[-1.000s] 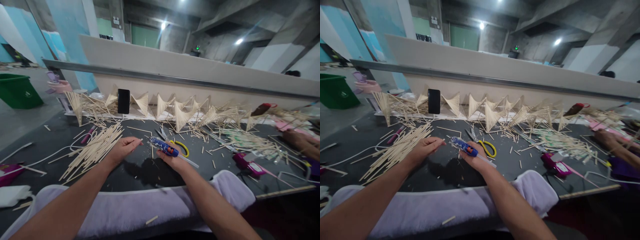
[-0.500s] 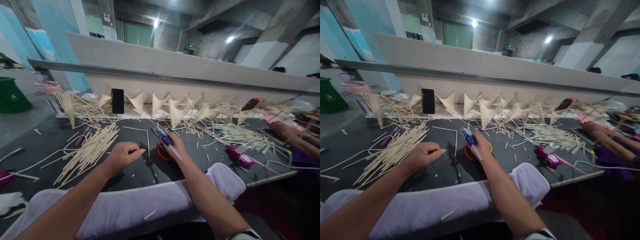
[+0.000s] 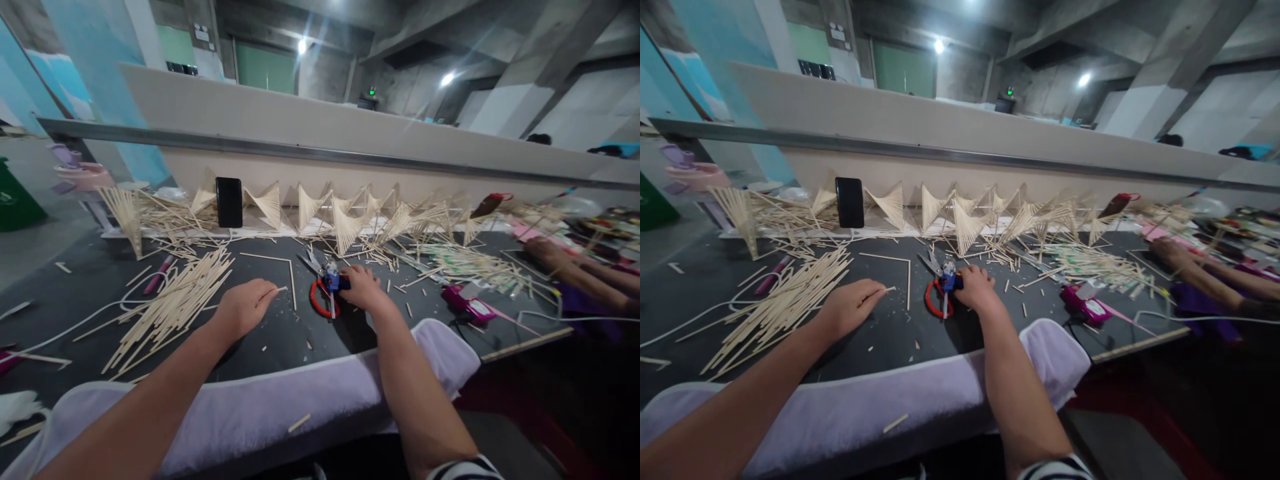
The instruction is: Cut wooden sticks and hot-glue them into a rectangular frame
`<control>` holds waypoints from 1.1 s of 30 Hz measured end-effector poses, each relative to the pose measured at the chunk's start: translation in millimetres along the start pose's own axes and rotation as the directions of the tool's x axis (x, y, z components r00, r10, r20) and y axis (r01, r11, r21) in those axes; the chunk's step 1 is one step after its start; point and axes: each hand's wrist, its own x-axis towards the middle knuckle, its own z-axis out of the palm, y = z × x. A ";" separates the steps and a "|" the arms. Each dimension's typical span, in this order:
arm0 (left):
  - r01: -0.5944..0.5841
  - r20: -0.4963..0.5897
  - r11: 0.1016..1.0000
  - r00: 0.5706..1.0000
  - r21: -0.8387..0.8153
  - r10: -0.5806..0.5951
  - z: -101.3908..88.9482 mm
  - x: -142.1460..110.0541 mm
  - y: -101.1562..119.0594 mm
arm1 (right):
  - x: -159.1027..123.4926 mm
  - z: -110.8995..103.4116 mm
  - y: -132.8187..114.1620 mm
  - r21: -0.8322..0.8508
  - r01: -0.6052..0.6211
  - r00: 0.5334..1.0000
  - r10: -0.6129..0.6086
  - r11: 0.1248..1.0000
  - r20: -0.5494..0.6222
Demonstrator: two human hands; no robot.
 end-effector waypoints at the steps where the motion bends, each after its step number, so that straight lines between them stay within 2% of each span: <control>1: -0.005 0.003 0.999 1.000 0.034 0.005 -0.2 -0.8 1.6 | -3.4 -3.7 -4.8 0.023 0.054 0.996 -0.053 0.998 -0.073; 2: -0.012 0.003 0.998 1.000 0.064 0.012 -0.1 -1.6 3.2 | -7.4 -7.1 -11.3 0.055 0.128 0.980 -0.118 0.990 -0.157; 4: -0.037 -0.004 0.993 0.999 0.108 0.038 0.6 -3.0 6.6 | -16.6 -11.0 -28.2 0.120 0.345 0.914 -0.304 0.931 -0.270; 6: -0.073 -0.004 0.989 0.997 0.126 0.074 1.6 -4.2 10.6 | -25.3 -9.9 -46.6 0.156 0.568 0.813 -0.521 0.808 -0.259; 8: -0.108 0.002 0.987 0.994 0.121 0.109 2.3 -5.4 14.7 | -31.2 -4.6 -61.1 0.169 0.686 0.725 -0.644 0.708 -0.245; 11: -0.146 0.033 0.986 0.989 0.083 0.143 2.0 -6.6 19.1 | -33.7 4.1 -69.6 0.163 0.748 0.662 -0.703 0.643 -0.261; 15: -0.193 0.112 0.981 0.975 -0.001 0.192 -0.4 -6.5 19.9 | -32.3 5.0 -64.4 0.192 0.804 0.595 -0.762 0.563 -0.257; 18: -0.251 0.165 0.961 0.949 -0.115 0.268 -4.2 -5.7 20.6 | -31.5 0.4 -60.3 0.283 0.846 0.517 -0.826 0.452 -0.225; 20: -0.278 0.197 0.941 0.929 -0.191 0.314 -7.7 -5.3 22.8 | -31.2 -2.6 -59.2 0.406 0.834 0.483 -0.851 0.374 -0.209; 23: -0.297 0.231 0.923 0.907 -0.245 0.353 -12.5 -5.5 26.5 | -31.0 -5.2 -58.7 0.597 0.756 0.462 -0.865 0.267 -0.198; 25: -0.299 0.228 0.922 0.907 -0.245 0.354 -13.7 -5.8 27.2 | -31.0 -5.4 -58.5 0.663 0.711 0.468 -0.862 0.236 -0.195; 27: -0.291 0.202 0.934 0.922 -0.206 0.332 -12.9 -6.3 25.8 | -31.0 -4.6 -58.5 0.658 0.701 0.513 -0.835 0.274 -0.199; 30: -0.292 0.158 0.950 0.938 -0.109 0.307 -9.2 -6.6 22.1 | -30.4 -2.2 -59.0 0.564 0.733 0.574 -0.790 0.379 -0.216; 33: -0.287 0.122 0.955 0.948 -0.071 0.294 -5.7 -6.7 20.0 | -29.2 0.2 -59.8 0.517 0.755 0.575 -0.787 0.403 -0.226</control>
